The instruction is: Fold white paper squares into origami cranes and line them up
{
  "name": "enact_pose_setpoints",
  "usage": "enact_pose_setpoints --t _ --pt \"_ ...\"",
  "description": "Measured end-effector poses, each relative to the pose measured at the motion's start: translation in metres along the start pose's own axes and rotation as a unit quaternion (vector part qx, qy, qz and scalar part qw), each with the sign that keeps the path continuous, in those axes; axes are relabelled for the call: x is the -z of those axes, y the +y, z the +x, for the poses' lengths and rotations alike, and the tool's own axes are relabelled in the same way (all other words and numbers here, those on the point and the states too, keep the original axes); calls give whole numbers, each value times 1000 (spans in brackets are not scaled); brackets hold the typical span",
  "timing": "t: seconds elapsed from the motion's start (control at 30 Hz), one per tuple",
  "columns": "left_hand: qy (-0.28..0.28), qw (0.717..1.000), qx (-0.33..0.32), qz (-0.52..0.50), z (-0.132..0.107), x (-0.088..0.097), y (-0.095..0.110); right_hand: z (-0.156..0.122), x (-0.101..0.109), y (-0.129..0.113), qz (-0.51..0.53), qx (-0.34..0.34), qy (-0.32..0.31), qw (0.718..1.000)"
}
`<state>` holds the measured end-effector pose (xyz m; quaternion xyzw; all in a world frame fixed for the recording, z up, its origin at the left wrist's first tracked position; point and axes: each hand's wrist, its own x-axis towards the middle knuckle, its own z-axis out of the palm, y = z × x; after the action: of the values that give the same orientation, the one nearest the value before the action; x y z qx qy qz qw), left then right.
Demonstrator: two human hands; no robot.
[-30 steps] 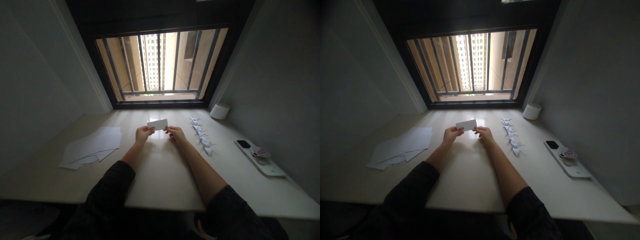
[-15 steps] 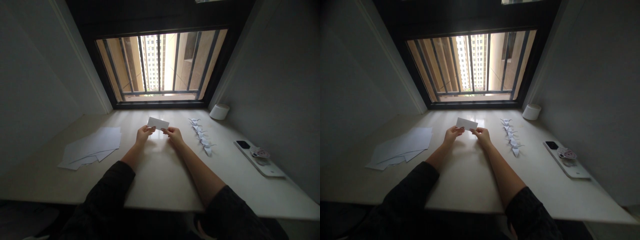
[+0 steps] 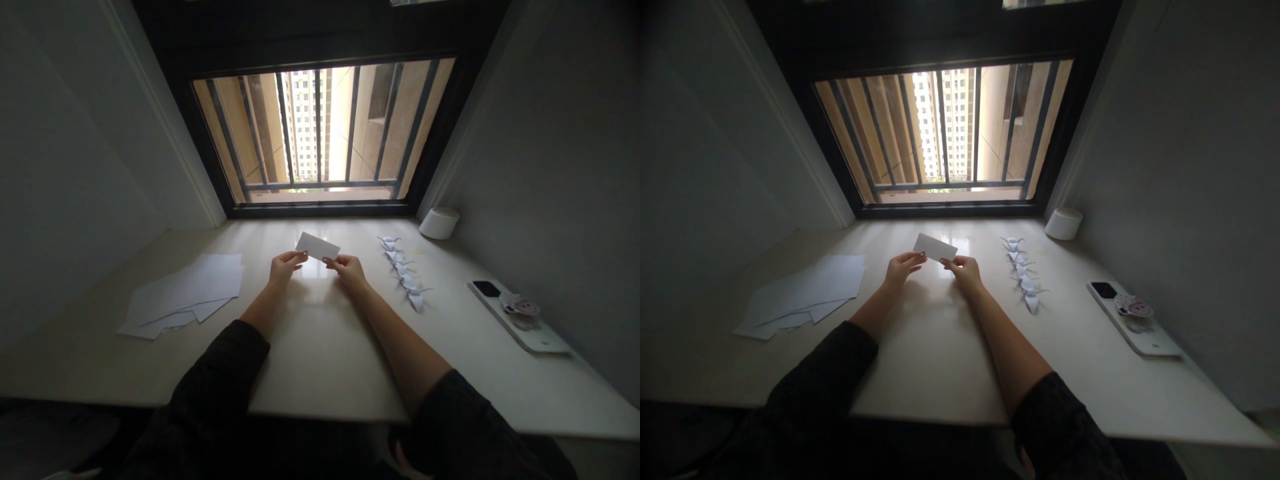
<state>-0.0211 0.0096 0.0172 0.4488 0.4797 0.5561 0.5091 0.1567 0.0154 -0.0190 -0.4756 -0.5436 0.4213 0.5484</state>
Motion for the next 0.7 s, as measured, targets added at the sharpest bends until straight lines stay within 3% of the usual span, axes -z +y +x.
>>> enact_pose_setpoints --t 0.2,0.43,0.7 --pt "13 1000 -19 16 3 3 -1 2 1 2 -15 -11 5 1000" --pt "-47 989 -77 117 0 1 -3 2 12 -4 -20 -6 42 999" --pt "-78 991 -18 104 -4 0 0 2 17 -7 -20 -28 72 997"
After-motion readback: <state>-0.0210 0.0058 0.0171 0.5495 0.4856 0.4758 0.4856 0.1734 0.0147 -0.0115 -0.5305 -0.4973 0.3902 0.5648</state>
